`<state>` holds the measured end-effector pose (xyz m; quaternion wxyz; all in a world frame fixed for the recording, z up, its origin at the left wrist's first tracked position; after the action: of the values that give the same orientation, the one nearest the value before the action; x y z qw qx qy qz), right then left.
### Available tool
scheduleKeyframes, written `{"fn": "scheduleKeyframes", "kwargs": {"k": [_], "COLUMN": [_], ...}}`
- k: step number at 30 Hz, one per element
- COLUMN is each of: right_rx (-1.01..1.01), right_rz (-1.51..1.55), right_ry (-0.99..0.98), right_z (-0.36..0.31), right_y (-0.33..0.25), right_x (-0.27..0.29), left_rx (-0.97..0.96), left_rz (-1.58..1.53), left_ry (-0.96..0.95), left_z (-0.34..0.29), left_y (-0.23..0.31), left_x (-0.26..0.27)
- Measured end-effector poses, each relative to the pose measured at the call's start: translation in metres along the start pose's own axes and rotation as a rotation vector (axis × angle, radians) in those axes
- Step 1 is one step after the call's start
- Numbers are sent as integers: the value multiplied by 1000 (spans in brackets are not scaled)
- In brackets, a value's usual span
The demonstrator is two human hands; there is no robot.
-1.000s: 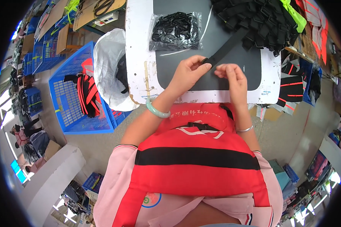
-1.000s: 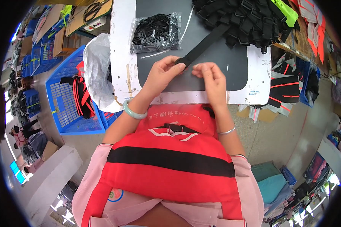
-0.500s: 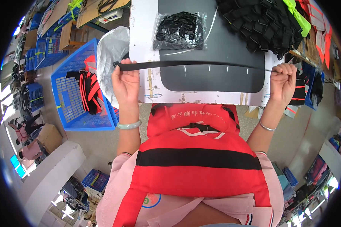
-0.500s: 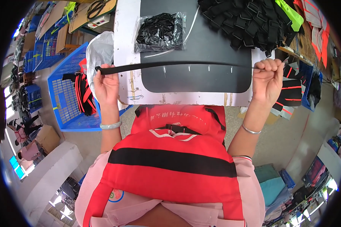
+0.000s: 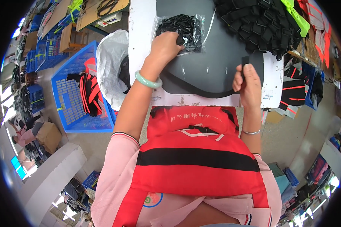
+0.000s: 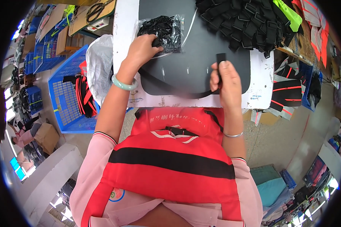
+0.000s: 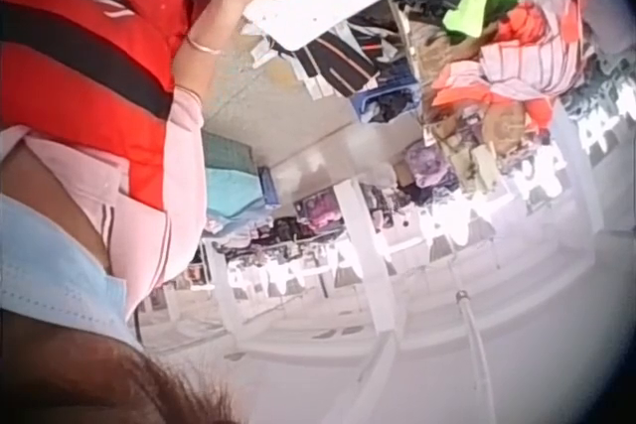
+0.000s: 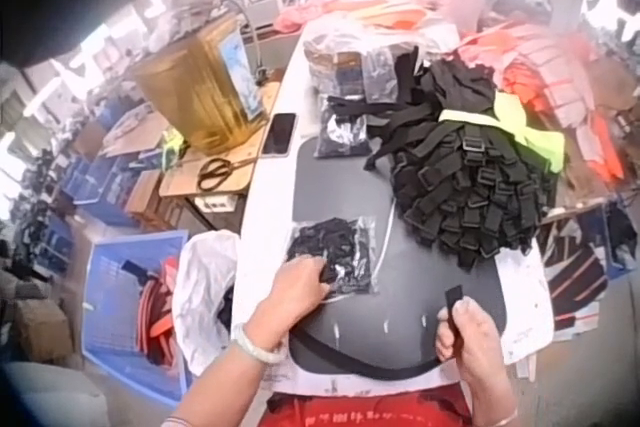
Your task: Threading black nylon straps through plastic buckles on a workbench in a manufacturing setting.
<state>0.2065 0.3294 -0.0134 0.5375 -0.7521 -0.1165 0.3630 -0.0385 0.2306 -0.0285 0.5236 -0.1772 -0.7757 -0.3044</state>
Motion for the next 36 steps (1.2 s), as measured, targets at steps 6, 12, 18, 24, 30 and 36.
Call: {"fn": "scheduleKeyframes", "kwargs": {"k": [6,12,18,24,30,36], "right_rx": [-29,-10,103,107,240,244], "right_rz": [-154,-341,-563,-690,-701,-869], "right_ry": [-171,-220,-304,-403,-310,-350], "right_z": [-5,4,14,6,3,-2], "right_y": [13,16,13,13,14,2], "right_x": [-24,-30,-61,-71,-70,-76], "left_rx": [-35,46,41,94,123,-16], "left_rz": [-234,-1003,-1248,-1375,-1329,-1094], "left_ry": [64,-69,-449,-551,-263,-116], "left_z": [11,-12,-69,-88,-101,-108], "left_y": [-5,-17,22,21,25,22], "left_x": [-8,16,10,-10,-5,6]}}
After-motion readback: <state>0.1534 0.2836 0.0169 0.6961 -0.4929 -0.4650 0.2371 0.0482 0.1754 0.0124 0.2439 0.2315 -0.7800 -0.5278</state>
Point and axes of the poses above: each hand's wrist, its own z-axis towards the middle knuckle, its own x-axis out of the back of the hand, y = z × x, the point moved 7 cm from there along z, towards the middle knuckle, and after that the axes turned 13 degrees about x, right-handed, at the moved point
